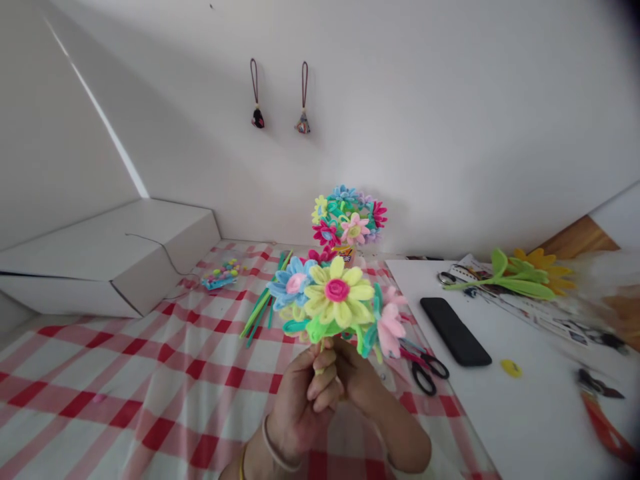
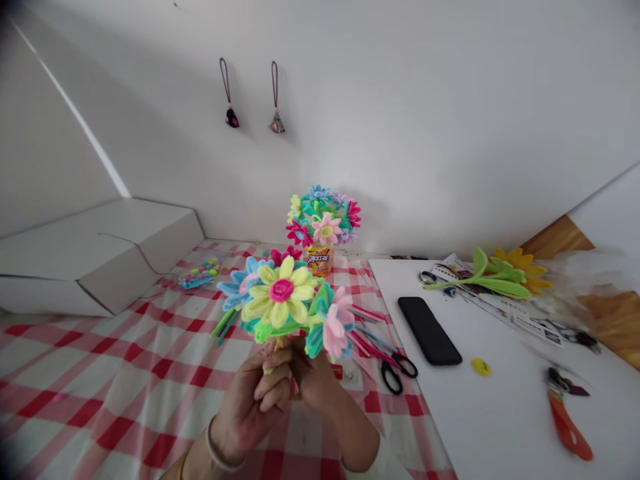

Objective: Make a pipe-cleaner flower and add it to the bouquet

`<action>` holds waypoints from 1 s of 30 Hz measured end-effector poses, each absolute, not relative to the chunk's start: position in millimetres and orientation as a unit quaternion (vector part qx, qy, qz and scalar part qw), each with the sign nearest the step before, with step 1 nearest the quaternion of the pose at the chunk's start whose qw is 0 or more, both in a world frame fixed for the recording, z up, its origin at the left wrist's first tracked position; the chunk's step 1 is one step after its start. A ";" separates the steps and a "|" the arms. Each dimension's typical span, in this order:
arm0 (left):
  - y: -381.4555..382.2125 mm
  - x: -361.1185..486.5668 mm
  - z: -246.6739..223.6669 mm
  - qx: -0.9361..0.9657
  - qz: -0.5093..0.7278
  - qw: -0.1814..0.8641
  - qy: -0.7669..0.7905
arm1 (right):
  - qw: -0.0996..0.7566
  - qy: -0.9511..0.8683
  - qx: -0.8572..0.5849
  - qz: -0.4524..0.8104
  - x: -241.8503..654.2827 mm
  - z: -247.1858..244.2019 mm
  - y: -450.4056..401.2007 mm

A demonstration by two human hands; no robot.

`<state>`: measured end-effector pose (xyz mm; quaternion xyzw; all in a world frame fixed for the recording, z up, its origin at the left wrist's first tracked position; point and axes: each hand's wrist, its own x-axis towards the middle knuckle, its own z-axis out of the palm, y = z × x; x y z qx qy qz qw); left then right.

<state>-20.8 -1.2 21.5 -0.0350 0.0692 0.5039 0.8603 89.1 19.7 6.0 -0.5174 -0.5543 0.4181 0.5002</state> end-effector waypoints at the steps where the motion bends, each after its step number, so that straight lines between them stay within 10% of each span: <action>1: 2.1 -21.4 19.6 -0.020 0.510 0.855 0.096 | 0.488 -0.550 -0.515 0.441 91.6 6.9 20.6; 13: 9.8 -13.6 17.7 0.146 0.508 0.806 0.267 | 0.543 -0.411 -0.465 0.566 96.6 11.0 14.4; 26: 3.0 3.1 -3.3 0.485 0.556 0.473 0.482 | 0.416 -0.721 -0.540 0.126 92.7 17.5 -7.7; 30: -2.7 3.0 -3.4 0.433 0.569 0.543 0.440 | 0.374 -0.784 -0.495 0.025 88.8 23.9 -16.2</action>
